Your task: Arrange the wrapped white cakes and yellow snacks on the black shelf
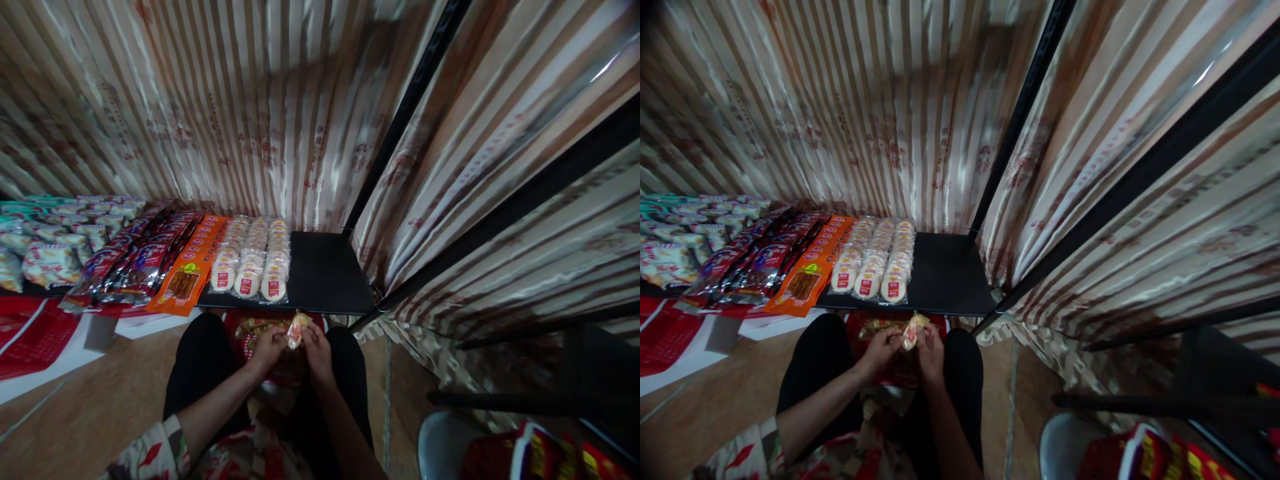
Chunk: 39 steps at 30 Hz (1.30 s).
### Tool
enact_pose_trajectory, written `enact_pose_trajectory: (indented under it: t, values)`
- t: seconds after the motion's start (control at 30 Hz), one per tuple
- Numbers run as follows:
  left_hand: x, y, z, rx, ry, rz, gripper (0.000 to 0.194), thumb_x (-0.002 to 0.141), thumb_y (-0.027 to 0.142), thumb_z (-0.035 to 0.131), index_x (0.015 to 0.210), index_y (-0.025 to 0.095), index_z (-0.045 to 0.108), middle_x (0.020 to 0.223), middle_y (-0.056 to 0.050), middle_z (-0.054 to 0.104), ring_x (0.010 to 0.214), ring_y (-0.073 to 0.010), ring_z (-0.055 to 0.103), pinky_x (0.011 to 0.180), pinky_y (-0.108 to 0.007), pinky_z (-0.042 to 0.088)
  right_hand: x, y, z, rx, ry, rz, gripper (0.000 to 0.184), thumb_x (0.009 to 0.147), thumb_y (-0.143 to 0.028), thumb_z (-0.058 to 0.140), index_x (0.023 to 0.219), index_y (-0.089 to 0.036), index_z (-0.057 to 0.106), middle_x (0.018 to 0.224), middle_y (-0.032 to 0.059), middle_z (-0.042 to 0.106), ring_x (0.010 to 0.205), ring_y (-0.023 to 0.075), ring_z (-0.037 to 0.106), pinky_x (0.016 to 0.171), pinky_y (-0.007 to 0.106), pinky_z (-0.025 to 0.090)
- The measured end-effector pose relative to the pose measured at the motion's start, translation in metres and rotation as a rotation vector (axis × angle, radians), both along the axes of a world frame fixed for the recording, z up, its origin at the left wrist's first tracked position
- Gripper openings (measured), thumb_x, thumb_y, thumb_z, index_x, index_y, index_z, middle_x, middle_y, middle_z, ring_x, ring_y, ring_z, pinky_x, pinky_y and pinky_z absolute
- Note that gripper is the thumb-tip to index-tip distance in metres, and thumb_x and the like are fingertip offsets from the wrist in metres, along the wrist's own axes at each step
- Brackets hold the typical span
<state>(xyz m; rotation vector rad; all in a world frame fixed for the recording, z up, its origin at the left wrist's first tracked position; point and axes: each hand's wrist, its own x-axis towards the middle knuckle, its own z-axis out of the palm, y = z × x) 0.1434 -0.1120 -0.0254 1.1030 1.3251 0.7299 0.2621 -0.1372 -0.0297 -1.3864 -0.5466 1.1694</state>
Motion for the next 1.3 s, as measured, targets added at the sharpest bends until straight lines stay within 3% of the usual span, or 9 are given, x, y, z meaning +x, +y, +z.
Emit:
enact_pose_trajectory:
  t: [0.23,0.4,0.57,0.77,0.97,1.13,1.23,1.3]
  values:
    - [0.016,0.001,0.022,0.025,-0.117,0.038,0.022,0.069,0.031,0.059,0.083,0.014,0.058,0.059,0.005,0.053,0.045,-0.0066,0.048,0.046,-0.019,0.037,0.006,0.002,0.017,0.027,-0.028,-0.016,0.045,0.057,-0.039,0.069,0.095,-0.016,0.064,0.088,0.0077,0.071,0.08,0.0228,0.066,0.069,0.03,0.051]
    - [0.028,0.015,0.031,0.097,-0.052,0.034,0.012,0.075,0.024,0.052,0.081,0.014,0.054,0.06,0.005,0.052,0.045,-0.0059,0.05,0.046,-0.017,0.038,0.012,0.014,0.026,0.046,-0.166,0.003,0.049,0.064,-0.042,0.063,0.106,-0.017,0.063,0.092,0.0071,0.071,0.083,0.0218,0.066,0.072,0.029,0.051]
    - [0.043,0.048,0.042,0.191,0.105,0.007,0.015,0.078,0.018,0.047,0.089,0.014,0.056,0.079,-0.001,0.061,0.054,-0.0076,0.056,0.058,-0.02,0.045,0.031,0.053,0.028,0.083,-0.284,-0.034,0.049,0.063,-0.041,0.063,0.105,-0.016,0.063,0.092,0.0077,0.07,0.082,0.0211,0.065,0.073,0.03,0.05]
    - [0.065,0.087,0.06,0.308,0.347,-0.023,0.03,0.078,0.014,0.048,0.106,0.008,0.058,0.109,-0.014,0.055,0.093,-0.0172,0.057,0.085,-0.026,0.043,0.051,0.113,0.031,0.14,-0.371,-0.026,0.041,0.062,-0.038,0.061,0.097,-0.017,0.061,0.083,0.0052,0.067,0.074,0.017,0.063,0.07,0.028,0.05]
    - [0.088,0.124,0.055,0.304,0.436,-0.001,0.04,0.082,0.017,0.042,0.12,0.007,0.05,0.118,-0.016,0.051,0.112,-0.0231,0.047,0.097,-0.031,0.037,0.059,0.161,0.027,0.152,-0.42,-0.02,0.031,0.06,-0.036,0.059,0.085,-0.019,0.061,0.077,0.0043,0.066,0.071,0.0177,0.062,0.071,0.03,0.05]
    - [0.107,0.149,0.053,0.303,0.409,0.025,0.044,0.087,0.022,0.035,0.127,0.007,0.044,0.135,-0.017,0.041,0.125,-0.0233,0.039,0.104,-0.032,0.031,0.068,0.198,0.021,0.146,-0.449,-0.005,0.029,0.062,-0.037,0.058,0.085,-0.02,0.06,0.078,0.0038,0.067,0.071,0.0178,0.062,0.069,0.03,0.049]
    - [0.119,0.165,0.046,0.315,0.377,0.048,0.047,0.088,0.024,0.033,0.131,0.005,0.04,0.142,-0.017,0.032,0.129,-0.0232,0.035,0.106,-0.033,0.03,0.074,0.218,0.018,0.16,-0.489,0.023,0.029,0.063,-0.039,0.057,0.084,-0.02,0.06,0.077,0.0031,0.067,0.07,0.0178,0.062,0.069,0.029,0.048]
    - [0.127,0.178,0.037,0.36,0.377,0.072,0.046,0.088,0.023,0.033,0.13,0.005,0.041,0.14,-0.017,0.035,0.127,-0.0236,0.037,0.106,-0.033,0.032,0.077,0.23,0.018,0.155,-0.539,0.018,0.028,0.063,-0.039,0.056,0.083,-0.019,0.061,0.076,0.0028,0.067,0.07,0.0178,0.061,0.069,0.029,0.047]
